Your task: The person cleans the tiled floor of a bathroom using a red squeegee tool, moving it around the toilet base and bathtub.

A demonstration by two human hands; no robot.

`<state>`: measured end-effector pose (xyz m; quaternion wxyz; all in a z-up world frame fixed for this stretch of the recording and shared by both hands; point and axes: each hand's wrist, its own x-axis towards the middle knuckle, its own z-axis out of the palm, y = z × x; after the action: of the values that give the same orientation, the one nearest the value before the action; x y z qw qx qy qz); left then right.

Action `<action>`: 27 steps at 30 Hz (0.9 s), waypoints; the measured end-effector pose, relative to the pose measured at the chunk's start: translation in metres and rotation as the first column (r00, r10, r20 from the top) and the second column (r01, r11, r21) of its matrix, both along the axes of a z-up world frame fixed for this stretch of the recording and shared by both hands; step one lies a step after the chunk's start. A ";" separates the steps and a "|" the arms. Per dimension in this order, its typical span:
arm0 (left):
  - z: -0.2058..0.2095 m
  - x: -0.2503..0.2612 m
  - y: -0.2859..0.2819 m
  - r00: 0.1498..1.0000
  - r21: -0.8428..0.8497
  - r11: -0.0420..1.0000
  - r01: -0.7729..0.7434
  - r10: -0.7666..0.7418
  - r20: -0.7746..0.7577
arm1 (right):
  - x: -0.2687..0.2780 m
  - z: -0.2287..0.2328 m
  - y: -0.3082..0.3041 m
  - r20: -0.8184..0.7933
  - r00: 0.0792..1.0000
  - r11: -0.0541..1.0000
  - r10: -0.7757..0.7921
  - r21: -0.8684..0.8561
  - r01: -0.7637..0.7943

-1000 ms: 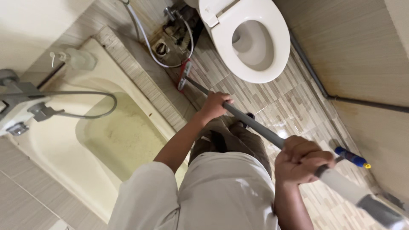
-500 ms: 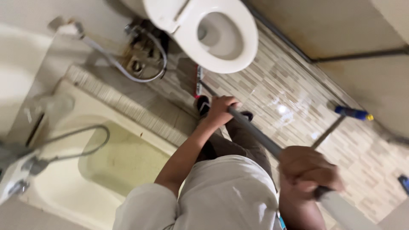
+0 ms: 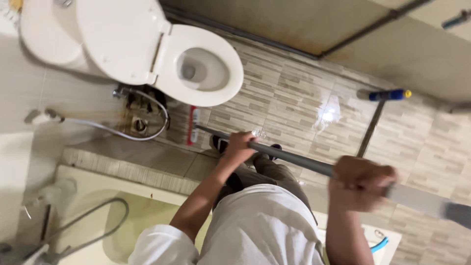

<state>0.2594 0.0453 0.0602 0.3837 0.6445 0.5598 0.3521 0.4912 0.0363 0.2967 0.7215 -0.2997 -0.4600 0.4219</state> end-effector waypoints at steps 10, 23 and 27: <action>0.000 0.211 0.052 0.863 -0.073 0.860 0.505 -0.506 0.003 | 0.119 0.049 -0.014 0.239 0.950 0.966 -0.201 0.208 0.152; -0.003 0.274 0.081 0.949 -0.117 0.946 0.301 -0.309 -0.055 | 0.229 -0.002 0.023 0.053 0.979 0.979 -0.196 -0.053 0.198; 0.020 0.304 0.088 0.967 -0.195 0.947 0.255 -0.254 0.030 | 0.276 -0.012 0.040 -0.030 0.999 0.986 -0.041 0.157 0.045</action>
<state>0.5638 0.1331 0.0804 0.4891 0.6693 0.5035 0.2437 0.7669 0.0758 0.2849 0.7581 -0.2457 -0.4757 0.3724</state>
